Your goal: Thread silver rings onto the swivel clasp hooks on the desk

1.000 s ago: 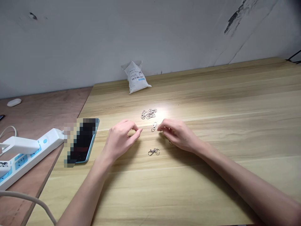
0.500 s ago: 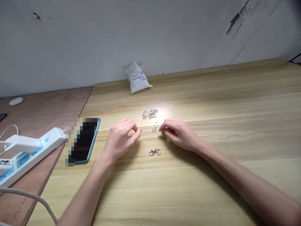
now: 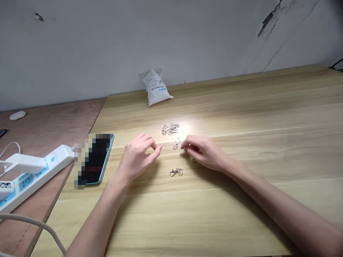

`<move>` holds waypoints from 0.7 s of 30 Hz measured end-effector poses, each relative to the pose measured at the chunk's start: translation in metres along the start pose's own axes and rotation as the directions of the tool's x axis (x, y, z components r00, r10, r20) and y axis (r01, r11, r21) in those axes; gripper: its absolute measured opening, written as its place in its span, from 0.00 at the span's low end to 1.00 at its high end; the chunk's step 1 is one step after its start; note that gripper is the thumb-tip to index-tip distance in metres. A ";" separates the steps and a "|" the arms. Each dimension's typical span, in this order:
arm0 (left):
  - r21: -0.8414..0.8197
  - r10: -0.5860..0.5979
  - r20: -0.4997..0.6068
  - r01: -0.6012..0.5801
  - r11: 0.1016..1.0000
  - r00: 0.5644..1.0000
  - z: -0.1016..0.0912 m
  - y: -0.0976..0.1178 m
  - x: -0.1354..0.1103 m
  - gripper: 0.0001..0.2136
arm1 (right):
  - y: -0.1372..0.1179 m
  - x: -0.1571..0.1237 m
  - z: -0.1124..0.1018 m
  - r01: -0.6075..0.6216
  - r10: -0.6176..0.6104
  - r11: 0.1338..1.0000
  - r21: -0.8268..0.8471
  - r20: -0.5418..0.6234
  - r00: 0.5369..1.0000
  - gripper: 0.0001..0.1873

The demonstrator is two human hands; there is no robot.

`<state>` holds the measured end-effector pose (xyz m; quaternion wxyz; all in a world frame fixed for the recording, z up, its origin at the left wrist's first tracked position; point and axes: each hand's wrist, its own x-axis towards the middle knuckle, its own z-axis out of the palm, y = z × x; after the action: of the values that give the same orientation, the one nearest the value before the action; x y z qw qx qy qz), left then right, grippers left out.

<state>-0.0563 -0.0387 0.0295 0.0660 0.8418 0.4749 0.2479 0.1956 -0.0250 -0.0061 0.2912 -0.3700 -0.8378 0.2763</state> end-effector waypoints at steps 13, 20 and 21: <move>0.006 0.030 0.032 -0.030 1.000 0.999 0.002 -0.001 0.001 0.13 | -0.001 0.001 -0.001 -0.010 0.011 1.000 -0.016 0.029 1.000 0.11; 0.010 0.030 0.051 -0.031 0.999 0.998 0.001 0.000 0.000 0.12 | -0.002 0.002 -0.001 -0.015 0.015 1.000 -0.011 0.038 0.999 0.10; 0.011 0.028 0.055 -0.029 1.000 0.998 0.000 0.001 0.000 0.12 | -0.002 0.002 -0.001 -0.016 0.016 1.000 -0.012 0.038 0.999 0.10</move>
<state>-0.0560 -0.0394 0.0293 0.0706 0.8554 0.4622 0.2229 0.1942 -0.0245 -0.0041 0.2710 -0.3730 -0.8418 0.2808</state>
